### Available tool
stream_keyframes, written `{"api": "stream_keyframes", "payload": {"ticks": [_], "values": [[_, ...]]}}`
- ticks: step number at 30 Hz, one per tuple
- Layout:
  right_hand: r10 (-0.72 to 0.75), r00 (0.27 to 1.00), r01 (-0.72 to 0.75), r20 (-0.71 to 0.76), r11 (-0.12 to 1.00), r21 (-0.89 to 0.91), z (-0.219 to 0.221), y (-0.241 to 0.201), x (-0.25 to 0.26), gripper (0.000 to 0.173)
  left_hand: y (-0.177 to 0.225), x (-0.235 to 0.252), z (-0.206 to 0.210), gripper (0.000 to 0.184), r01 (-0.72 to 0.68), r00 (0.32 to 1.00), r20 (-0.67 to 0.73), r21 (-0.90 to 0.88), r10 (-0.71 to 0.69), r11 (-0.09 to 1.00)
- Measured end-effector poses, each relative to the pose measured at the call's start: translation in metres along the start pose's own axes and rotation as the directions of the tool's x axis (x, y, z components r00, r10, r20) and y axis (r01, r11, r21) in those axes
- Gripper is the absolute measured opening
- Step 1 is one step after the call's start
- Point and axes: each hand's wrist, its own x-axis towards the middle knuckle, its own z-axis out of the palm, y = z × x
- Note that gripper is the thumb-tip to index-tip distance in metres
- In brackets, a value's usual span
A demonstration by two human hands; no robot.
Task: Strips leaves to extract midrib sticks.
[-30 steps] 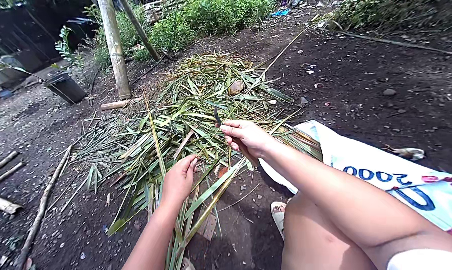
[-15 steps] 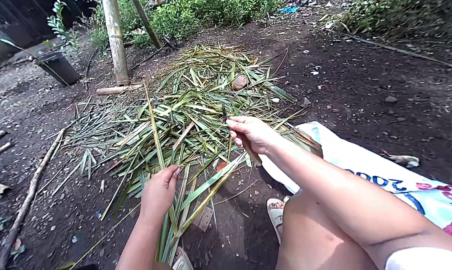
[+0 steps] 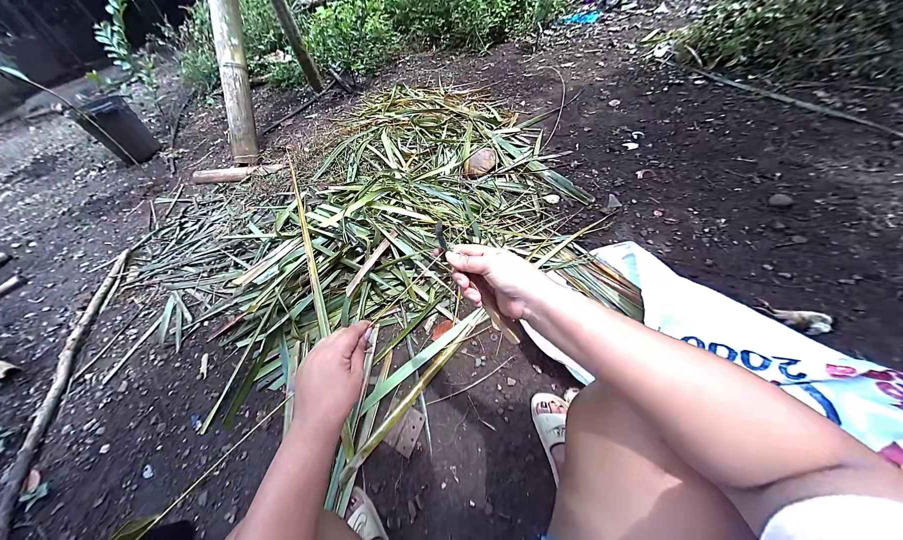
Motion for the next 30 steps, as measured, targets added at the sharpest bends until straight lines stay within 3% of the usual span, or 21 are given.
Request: {"api": "stream_keyframes", "payload": {"ticks": [9, 18, 26, 30], "values": [[0.048, 0.998, -0.05, 0.047, 0.998, 0.032, 0.009, 0.002, -0.005, 0.023, 0.004, 0.0, 0.004, 0.03, -0.007, 1.0, -0.003, -0.008, 0.007, 1.0], [-0.11, 0.984, 0.122, -0.14, 0.99, 0.075, -0.039, -0.011, 0.008, 0.023, -0.021, -0.001, -0.01, 0.031, 0.029, 0.999, 0.016, 0.02, -0.029, 0.999], [-0.11, 0.951, 0.176, -0.288, 0.96, 0.216, -0.08, -0.04, 0.005, 0.019, -0.059, -0.009, -0.032, 0.033, 0.081, 0.997, 0.012, 0.065, -0.082, 0.995], [-0.139, 0.922, 0.241, -0.361, 0.937, 0.254, -0.101, -0.044, 0.007, 0.019, -0.083, -0.015, -0.051, 0.033, 0.179, 0.984, -0.008, 0.097, -0.179, 0.979]]}}
